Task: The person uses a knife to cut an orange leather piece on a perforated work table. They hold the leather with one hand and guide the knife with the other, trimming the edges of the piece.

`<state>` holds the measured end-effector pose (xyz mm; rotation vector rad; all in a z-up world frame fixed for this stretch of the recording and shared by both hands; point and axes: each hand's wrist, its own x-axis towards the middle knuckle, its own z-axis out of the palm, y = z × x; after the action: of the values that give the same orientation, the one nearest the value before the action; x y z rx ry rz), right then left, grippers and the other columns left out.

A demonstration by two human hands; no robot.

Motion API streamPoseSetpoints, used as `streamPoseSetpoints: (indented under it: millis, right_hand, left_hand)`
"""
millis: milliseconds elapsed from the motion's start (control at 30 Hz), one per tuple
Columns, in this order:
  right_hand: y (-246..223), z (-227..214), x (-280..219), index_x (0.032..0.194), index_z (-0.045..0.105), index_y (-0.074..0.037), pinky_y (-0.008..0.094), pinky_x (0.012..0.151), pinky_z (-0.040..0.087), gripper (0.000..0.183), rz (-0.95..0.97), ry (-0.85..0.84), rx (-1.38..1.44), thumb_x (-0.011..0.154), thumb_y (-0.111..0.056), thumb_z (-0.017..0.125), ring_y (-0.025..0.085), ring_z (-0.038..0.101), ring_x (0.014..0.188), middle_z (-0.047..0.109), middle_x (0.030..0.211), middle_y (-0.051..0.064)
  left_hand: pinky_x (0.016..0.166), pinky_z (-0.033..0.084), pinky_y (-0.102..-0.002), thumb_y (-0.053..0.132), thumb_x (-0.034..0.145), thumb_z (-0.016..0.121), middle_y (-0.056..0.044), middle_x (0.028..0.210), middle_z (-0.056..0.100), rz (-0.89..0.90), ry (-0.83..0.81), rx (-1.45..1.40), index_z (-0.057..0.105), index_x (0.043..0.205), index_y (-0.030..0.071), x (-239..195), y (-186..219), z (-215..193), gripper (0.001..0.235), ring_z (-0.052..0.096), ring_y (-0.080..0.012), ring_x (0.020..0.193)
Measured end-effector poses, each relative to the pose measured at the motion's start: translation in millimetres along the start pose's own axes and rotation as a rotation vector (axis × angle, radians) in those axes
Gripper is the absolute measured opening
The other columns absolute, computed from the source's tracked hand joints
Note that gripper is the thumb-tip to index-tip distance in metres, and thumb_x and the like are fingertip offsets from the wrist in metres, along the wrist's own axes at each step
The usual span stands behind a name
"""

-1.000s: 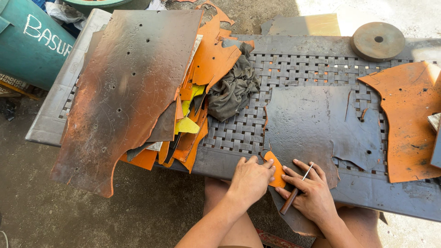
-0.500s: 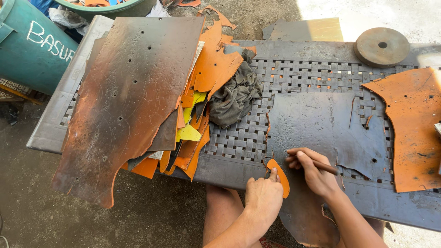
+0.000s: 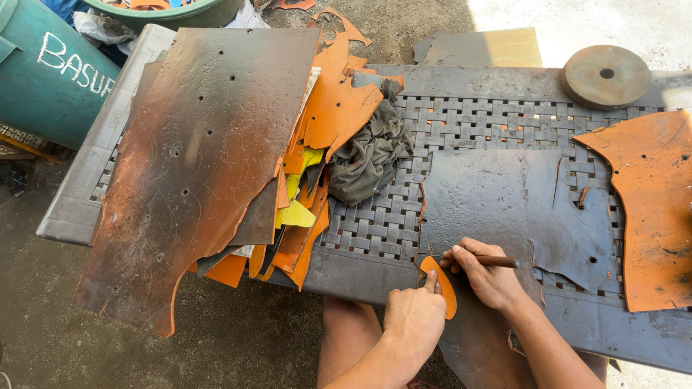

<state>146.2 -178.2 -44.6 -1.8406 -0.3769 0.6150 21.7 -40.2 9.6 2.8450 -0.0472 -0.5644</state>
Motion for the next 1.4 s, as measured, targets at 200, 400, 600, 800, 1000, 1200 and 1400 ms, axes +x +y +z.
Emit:
streamPoseSetpoints:
  millis: [200, 400, 600, 800, 1000, 1200, 1400]
  right_hand:
    - [-18, 0, -6, 0.091, 0.072, 0.003, 0.033, 0.076, 0.058, 0.034, -0.011, -0.013, -0.091, 0.1, -0.022, 0.051, 0.017, 0.07, 0.077, 0.079, 0.084, 0.012]
    - [-38, 0, -33, 0.084, 0.066, 0.001, 0.036, 0.07, 0.056, 0.028, -0.038, 0.006, -0.28, 0.097, -0.021, 0.056, 0.024, 0.073, 0.073, 0.076, 0.083, 0.014]
    - [-36, 26, -95, 0.074, 0.053, 0.001, 0.044, 0.06, 0.047, 0.028, -0.304, 0.272, -0.485, 0.093, -0.017, 0.061, 0.039, 0.055, 0.062, 0.054, 0.067, 0.018]
    - [-4, 66, -147, 0.087, 0.072, 0.0, 0.032, 0.07, 0.06, 0.027, 0.223, 0.287, -0.102, 0.097, -0.019, 0.056, 0.017, 0.078, 0.075, 0.082, 0.083, 0.01]
    - [9, 52, -151, 0.104, 0.074, 0.0, 0.028, 0.081, 0.059, 0.027, 0.041, 0.299, -0.02, 0.099, -0.016, 0.053, 0.016, 0.077, 0.086, 0.083, 0.093, 0.011]
    - [-12, 56, -135, 0.1, 0.075, -0.003, 0.032, 0.071, 0.056, 0.023, -0.116, 0.212, -0.185, 0.097, -0.017, 0.057, 0.019, 0.072, 0.075, 0.076, 0.087, 0.011]
    - [-18, 57, -129, 0.099, 0.074, -0.003, 0.034, 0.069, 0.054, 0.022, -0.084, 0.192, -0.198, 0.096, -0.017, 0.058, 0.021, 0.068, 0.071, 0.069, 0.079, 0.011]
  left_hand:
    - [0.061, 0.059, -0.042, 0.01, 0.088, 0.06, -0.014, 0.156, 0.046, 0.007, -0.026, 0.006, 0.078, 0.102, 0.002, -1, 0, -4, 0.024, 0.076, -0.0263, 0.072]
    - [0.063, 0.059, -0.043, 0.012, 0.09, 0.06, -0.015, 0.154, 0.047, -0.001, -0.029, 0.011, 0.079, 0.098, 0.003, -1, 1, -4, 0.022, 0.077, -0.0272, 0.076]
    - [0.062, 0.059, -0.044, 0.012, 0.092, 0.058, -0.011, 0.153, 0.048, 0.006, 0.042, 0.05, 0.078, 0.101, 0.003, 2, 1, 1, 0.023, 0.077, -0.0275, 0.073]
    - [0.059, 0.06, -0.042, 0.013, 0.09, 0.06, -0.014, 0.151, 0.05, 0.036, 0.084, 0.075, 0.079, 0.095, 0.005, 7, -1, 9, 0.021, 0.077, -0.0272, 0.073]
    - [0.06, 0.059, -0.042, 0.014, 0.09, 0.065, -0.013, 0.091, 0.079, 0.13, 0.156, 0.097, 0.08, 0.085, 0.009, 23, -9, 5, 0.016, 0.076, -0.0271, 0.078]
    - [0.06, 0.062, -0.041, 0.014, 0.082, 0.072, -0.011, 0.084, 0.078, 0.199, 0.105, 0.17, 0.08, 0.084, 0.01, 36, -5, -18, 0.009, 0.077, -0.0273, 0.078]
    - [0.061, 0.062, -0.042, 0.016, 0.078, 0.076, -0.01, 0.087, 0.078, 0.199, 0.063, 0.168, 0.079, 0.086, 0.01, 33, -1, -29, 0.01, 0.077, -0.0265, 0.083]
